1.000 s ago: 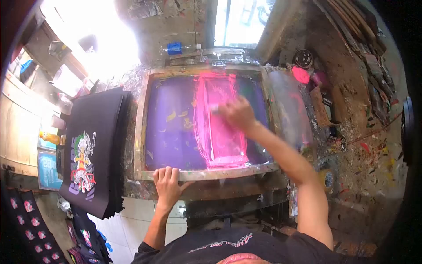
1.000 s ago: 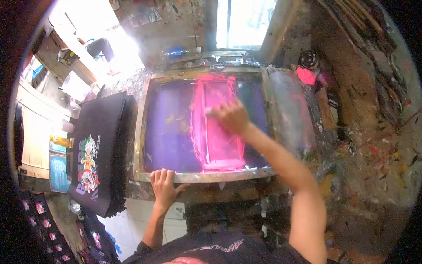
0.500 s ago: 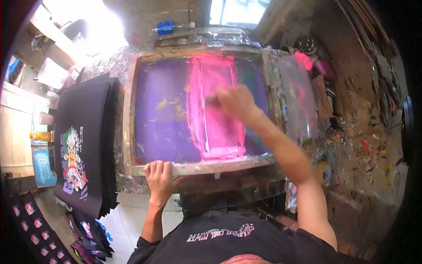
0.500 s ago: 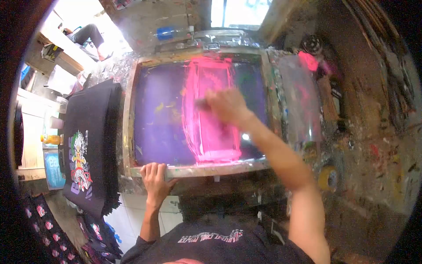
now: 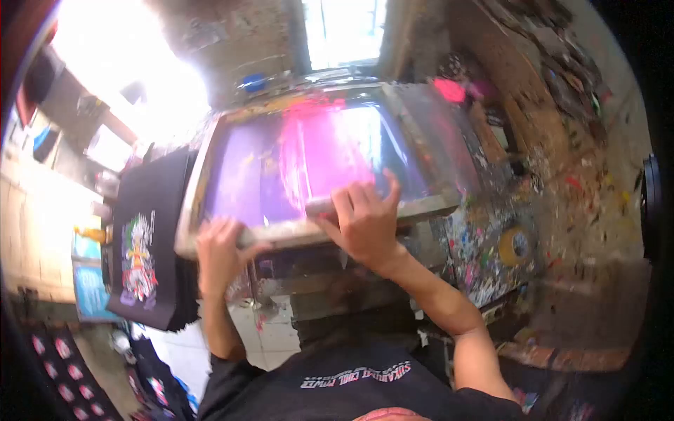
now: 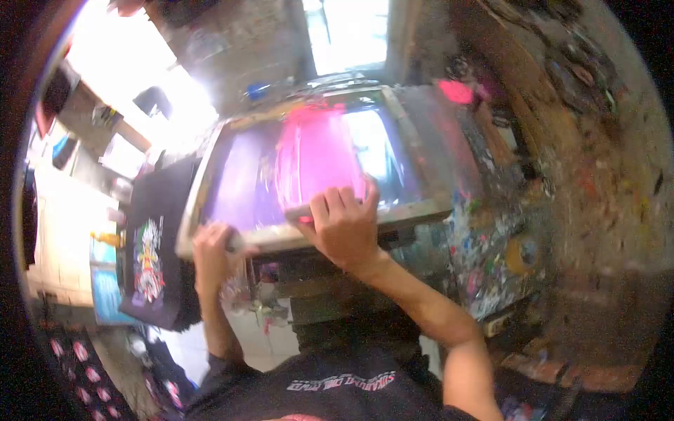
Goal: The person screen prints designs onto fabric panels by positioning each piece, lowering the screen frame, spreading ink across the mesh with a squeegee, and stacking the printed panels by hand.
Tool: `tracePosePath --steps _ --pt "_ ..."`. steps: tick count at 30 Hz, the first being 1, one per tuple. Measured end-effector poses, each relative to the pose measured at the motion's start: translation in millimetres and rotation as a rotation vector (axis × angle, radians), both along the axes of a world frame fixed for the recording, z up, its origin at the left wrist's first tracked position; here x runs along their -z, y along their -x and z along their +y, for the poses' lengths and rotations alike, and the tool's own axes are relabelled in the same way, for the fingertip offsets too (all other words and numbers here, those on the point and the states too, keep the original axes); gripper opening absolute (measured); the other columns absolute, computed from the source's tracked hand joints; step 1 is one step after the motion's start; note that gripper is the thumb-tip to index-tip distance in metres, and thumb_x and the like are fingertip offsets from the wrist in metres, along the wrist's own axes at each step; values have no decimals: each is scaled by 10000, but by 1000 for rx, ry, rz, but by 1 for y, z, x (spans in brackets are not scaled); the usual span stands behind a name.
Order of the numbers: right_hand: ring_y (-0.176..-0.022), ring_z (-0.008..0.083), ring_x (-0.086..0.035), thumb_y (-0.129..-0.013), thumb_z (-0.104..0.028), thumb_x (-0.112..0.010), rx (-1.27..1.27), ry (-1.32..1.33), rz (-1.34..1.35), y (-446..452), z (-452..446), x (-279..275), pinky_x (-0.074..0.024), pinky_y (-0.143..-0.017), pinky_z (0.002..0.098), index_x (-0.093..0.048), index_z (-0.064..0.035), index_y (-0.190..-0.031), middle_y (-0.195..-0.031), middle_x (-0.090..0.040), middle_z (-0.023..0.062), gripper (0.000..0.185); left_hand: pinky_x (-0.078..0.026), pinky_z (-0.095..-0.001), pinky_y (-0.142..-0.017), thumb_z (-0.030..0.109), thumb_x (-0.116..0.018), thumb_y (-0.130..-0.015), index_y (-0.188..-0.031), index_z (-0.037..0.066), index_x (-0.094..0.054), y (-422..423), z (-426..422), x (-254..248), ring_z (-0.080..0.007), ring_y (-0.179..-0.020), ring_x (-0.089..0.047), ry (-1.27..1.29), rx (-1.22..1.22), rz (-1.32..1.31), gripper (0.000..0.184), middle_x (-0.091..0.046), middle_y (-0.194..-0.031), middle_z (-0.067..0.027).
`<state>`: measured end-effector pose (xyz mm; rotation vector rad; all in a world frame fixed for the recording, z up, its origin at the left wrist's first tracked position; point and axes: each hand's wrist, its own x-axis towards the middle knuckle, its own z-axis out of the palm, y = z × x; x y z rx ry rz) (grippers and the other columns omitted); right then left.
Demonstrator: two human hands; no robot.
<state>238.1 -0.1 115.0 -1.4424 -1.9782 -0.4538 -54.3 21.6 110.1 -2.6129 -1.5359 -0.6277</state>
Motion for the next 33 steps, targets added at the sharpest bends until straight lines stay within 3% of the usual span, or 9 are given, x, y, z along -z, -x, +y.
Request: tracePosePath --steps 5,6,11,13,18,24,27,30,33 --pt "-687 252 -640 -869 -643 -661 -86 -268 -76 -6 95 -108 -435 -768 450 -677 -96 -830 -765 -658 86 548 -487 -452 -873 446 -789 -841 -993 63 -681 -35 37 -71 -336 -940 -655 -746 -134 -242 426 -678 -915 -100" --pt "-633 271 -674 -879 -696 -630 -11 -144 -131 -5 106 -137 -480 -676 439 -711 -62 -807 -707 -681 122 644 -489 -470 -929 388 -768 -867 -1056 56 -676 -35 35 -46 -355 -1029 -643 -585 137 -302 392 -680 -1006 -125" --pt "-827 384 -672 -905 -666 -597 -2 88 -42 -14 167 -225 -512 -813 467 -745 8 -956 -871 -703 244 691 -440 -496 -1098 205 -731 -900 -1232 24 -665 -75 13 77 -409 -1256 -569 325 354 -69 384 -639 -1249 -219" --pt "-987 464 -709 -925 -604 -589 34 248 -53 -20 179 -248 -550 -903 484 -769 4 -1008 -987 -720 320 639 -367 -521 -1171 216 -691 -929 -1222 35 -675 -62 11 122 -408 -1298 -551 257 382 -7 344 -632 -1282 -200" --pt "-906 385 -670 -923 -668 -562 -184 163 -25 -36 231 -263 -523 -850 474 -757 19 -1019 -936 -713 255 720 -371 -375 -796 138 -678 -875 -1144 114 -722 -39 -45 56 -172 -851 -582 -263 -67 141 273 -665 -956 -75" --pt "-691 182 -499 -958 -645 -559 -20 266 -100 -45 304 -278 -446 -725 410 -712 83 -966 -706 -633 141 744 -369 -492 -1157 247 -535 -1010 -1570 31 -243 58 -74 48 -432 -1326 -544 455 -519 -823 668 -545 -1420 -288" --pt "-724 189 -508 -966 -657 -554 -267 230 25 -61 333 -264 -443 -753 408 -679 120 -909 -716 -586 118 788 -238 -444 -1260 12 -524 -903 -1619 73 -192 70 -50 61 -371 -1534 -314 114 -404 -783 791 -336 -1626 -248" --pt "-757 198 -523 -955 -687 -562 -163 318 16 -63 342 -274 -442 -772 386 -683 112 -905 -763 -577 107 811 -351 -408 -1186 -2 -482 -883 -1590 43 -283 122 -35 8 -434 -1436 -443 82 -509 -902 736 -374 -1590 -308" --pt "-900 263 -614 -950 -678 -568 -4 312 -36 -51 322 -284 -457 -883 392 -696 119 -1075 -936 -674 199 817 -238 -381 -1250 13 -498 -813 -1552 38 -383 214 -53 -18 -309 -1514 -339 -208 -567 -737 749 -419 -1576 -195"
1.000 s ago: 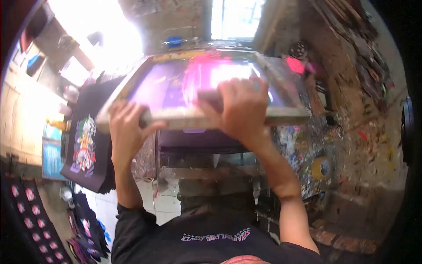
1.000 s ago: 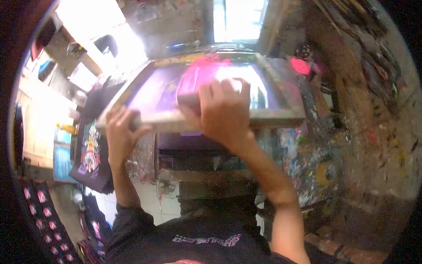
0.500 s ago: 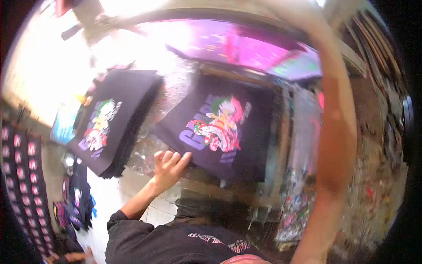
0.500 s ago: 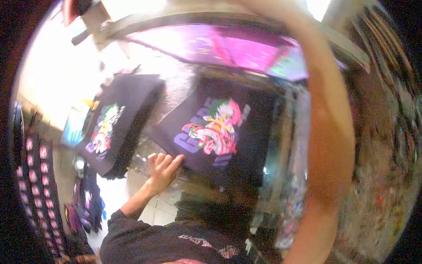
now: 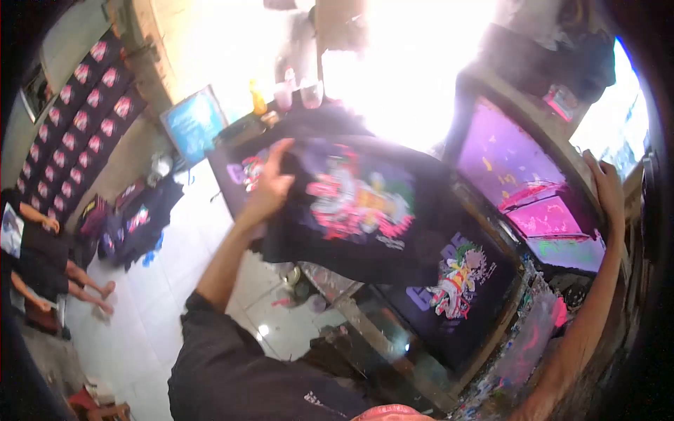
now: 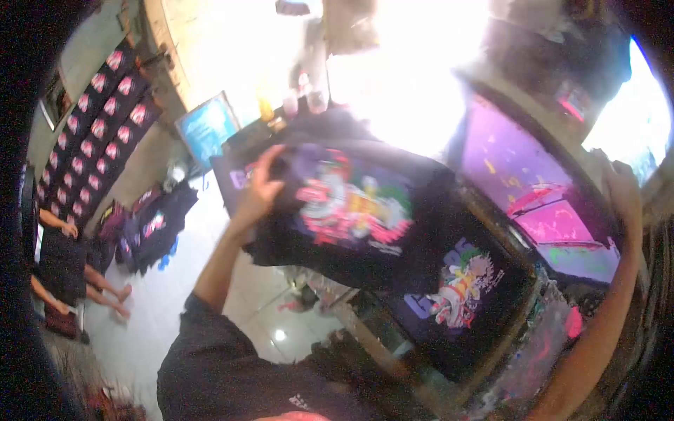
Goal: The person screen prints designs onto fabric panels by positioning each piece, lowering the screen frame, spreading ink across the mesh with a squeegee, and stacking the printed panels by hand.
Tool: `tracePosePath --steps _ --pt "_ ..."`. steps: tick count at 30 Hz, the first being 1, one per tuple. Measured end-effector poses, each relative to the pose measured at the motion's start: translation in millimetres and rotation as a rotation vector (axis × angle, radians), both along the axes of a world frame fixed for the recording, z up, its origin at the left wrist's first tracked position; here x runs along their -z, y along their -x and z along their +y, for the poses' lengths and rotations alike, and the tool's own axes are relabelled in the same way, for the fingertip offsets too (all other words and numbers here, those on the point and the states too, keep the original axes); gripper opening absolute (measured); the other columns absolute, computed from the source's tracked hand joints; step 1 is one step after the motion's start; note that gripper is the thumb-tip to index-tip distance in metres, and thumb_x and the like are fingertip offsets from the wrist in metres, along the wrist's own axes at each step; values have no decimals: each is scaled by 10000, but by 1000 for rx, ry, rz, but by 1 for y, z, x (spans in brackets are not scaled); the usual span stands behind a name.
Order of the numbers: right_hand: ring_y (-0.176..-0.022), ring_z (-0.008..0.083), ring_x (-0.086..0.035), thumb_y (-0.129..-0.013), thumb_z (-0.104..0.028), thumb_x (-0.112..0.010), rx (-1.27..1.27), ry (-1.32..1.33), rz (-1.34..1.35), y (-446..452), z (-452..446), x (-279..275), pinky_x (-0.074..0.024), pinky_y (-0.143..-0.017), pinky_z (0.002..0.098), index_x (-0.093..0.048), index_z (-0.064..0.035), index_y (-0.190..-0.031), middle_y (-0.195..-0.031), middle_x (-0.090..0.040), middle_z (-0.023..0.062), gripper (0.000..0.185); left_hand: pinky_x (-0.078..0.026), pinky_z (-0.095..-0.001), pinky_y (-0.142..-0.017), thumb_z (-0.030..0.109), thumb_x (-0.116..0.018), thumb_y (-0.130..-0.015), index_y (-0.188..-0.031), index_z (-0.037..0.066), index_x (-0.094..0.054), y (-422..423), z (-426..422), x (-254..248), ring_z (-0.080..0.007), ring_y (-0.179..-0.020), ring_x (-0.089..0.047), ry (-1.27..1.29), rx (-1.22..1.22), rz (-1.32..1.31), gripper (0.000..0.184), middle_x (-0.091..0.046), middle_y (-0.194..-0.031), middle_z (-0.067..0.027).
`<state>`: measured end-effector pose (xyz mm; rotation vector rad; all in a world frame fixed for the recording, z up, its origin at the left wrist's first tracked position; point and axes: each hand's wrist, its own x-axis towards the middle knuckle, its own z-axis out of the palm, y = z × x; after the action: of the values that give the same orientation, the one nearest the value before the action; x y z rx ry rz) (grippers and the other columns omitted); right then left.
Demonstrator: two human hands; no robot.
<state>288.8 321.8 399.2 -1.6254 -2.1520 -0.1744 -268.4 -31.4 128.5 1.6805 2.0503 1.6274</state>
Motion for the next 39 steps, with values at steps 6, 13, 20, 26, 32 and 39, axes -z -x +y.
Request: tracePosePath --steps 6,13,20,26,32,39 --pt "-1025 347 -650 -961 -641 -565 -59 -302 99 -3 -6 22 -458 -957 444 -673 115 -1096 -1095 -684 310 775 -279 -479 -1240 110 -663 -920 -1593 51 -325 148 -97 -8 -397 -1521 -320 255 -468 316 755 -309 -1630 -263" --pt "-817 281 -662 -939 -679 -554 -7 -129 -78 -1 7 16 -506 -824 450 -739 98 -967 -846 -712 255 800 -483 -468 -1094 98 -640 -949 -1433 40 -512 -167 55 37 -401 -1312 -563 5 209 478 504 -589 -1394 -213" --pt "-981 392 -696 -966 -773 -387 -254 -108 -187 13 -84 12 -509 -934 477 -703 -18 -1217 -1049 -735 235 856 -194 -574 -1258 488 -534 -1019 -1584 180 -413 -599 78 123 -368 -1505 -365 -248 1268 444 654 -327 -1664 -132" --pt "-1075 401 -687 -930 -677 -557 -224 -114 88 20 -45 26 -504 -979 470 -719 -36 -1192 -1118 -729 246 711 -265 -639 -1183 479 -652 -950 -1392 148 -608 -465 76 99 -366 -1405 -475 359 1004 524 554 -612 -1419 -111" --pt "-1107 444 -679 -894 -616 -639 -352 -100 156 16 -38 4 -516 -983 466 -710 42 -1160 -1157 -694 331 714 -148 -717 -1188 531 -595 -988 -1584 222 -423 -321 36 135 -485 -1529 -242 525 513 671 693 -349 -1646 -186" --pt "-1169 427 -658 -887 -491 -699 -509 -92 190 14 7 1 -495 -1038 443 -615 67 -1300 -1256 -672 316 700 -138 -699 -1196 591 -577 -968 -1594 249 -418 -322 47 147 -450 -1549 -222 487 480 723 730 -336 -1664 -155"
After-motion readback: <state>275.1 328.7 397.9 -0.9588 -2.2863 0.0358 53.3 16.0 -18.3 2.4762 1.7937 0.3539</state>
